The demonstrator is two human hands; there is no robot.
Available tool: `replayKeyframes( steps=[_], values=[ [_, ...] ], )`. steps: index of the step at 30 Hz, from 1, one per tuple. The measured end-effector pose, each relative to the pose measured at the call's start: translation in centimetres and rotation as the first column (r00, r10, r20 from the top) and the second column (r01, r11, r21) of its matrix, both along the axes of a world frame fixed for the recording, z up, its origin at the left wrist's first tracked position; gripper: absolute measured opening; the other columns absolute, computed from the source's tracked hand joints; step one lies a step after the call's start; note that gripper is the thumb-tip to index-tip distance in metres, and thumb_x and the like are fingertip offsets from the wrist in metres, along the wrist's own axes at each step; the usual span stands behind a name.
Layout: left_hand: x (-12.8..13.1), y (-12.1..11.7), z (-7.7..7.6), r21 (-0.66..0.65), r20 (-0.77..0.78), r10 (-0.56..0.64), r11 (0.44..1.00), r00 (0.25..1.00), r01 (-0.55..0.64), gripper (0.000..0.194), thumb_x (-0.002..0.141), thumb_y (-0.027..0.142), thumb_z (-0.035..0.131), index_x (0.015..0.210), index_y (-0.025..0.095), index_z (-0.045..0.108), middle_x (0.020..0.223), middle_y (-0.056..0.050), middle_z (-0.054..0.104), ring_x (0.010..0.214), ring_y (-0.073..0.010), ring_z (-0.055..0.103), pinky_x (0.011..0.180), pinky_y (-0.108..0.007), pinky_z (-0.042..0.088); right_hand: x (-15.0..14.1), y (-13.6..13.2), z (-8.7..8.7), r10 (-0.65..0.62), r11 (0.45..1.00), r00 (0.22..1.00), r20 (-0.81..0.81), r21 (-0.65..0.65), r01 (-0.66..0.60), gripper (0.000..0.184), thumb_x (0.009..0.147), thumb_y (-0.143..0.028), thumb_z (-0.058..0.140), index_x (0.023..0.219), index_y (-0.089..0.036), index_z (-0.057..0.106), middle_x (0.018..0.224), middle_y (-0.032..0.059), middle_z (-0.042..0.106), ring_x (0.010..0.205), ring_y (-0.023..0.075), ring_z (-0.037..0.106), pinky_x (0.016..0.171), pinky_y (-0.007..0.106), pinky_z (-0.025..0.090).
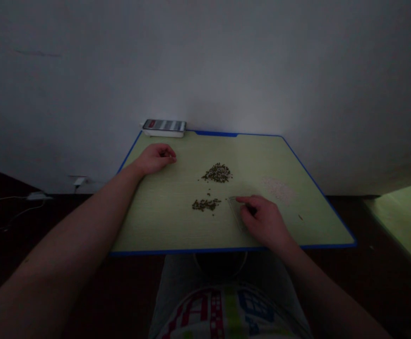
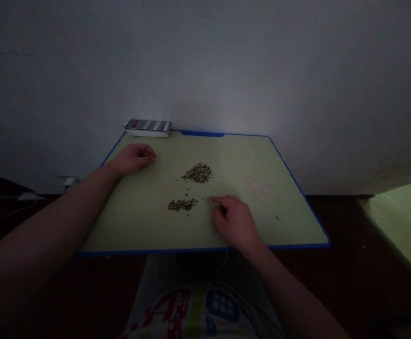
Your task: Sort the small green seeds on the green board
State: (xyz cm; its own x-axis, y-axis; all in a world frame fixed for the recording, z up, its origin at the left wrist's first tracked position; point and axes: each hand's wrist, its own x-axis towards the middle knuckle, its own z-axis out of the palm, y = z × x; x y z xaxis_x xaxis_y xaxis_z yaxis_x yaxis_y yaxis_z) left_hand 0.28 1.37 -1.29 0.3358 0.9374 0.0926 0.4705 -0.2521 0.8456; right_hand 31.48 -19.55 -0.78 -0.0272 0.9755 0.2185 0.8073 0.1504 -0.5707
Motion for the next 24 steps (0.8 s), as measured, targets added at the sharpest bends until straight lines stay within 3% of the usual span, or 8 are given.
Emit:
replayKeyframes(
  steps=[12, 24],
  values=[
    [0.0, 0.0, 0.1, 0.000, 0.005, -0.006, 1.000, 1.000, 0.006, 0.020, 0.063, 0.031, 0.072, 0.075, 0.016, 0.064, 0.053, 0.005, 0.048, 0.049, -0.0091, 0.043, 0.050, -0.024, 0.032, 0.4, 2.0, 0.9, 0.013, 1.000, 0.991, 0.134, -0.023, -0.010, 0.036, 0.085, -0.018, 0.051, 0.109, -0.016, 0.077, 0.091, 0.0106, 0.075, 0.070, 0.0202, 0.066, 0.069, 0.035, 0.053],
    [0.0, 0.0, -0.1, 0.007, 0.012, -0.007, 1.000, 1.000, 0.007, 0.019, 0.062, 0.030, 0.072, 0.074, 0.016, 0.065, 0.052, 0.005, 0.049, 0.049, -0.0082, 0.042, 0.049, -0.023, 0.031, 8.3, 3.0, 0.7, -0.224, 0.974, 0.953, 0.205, 0.004, 0.228, 0.036, 0.083, -0.026, 0.052, 0.105, -0.014, 0.078, 0.077, 0.0099, 0.074, 0.064, 0.0230, 0.066, 0.067, 0.038, 0.052]
  ],
)
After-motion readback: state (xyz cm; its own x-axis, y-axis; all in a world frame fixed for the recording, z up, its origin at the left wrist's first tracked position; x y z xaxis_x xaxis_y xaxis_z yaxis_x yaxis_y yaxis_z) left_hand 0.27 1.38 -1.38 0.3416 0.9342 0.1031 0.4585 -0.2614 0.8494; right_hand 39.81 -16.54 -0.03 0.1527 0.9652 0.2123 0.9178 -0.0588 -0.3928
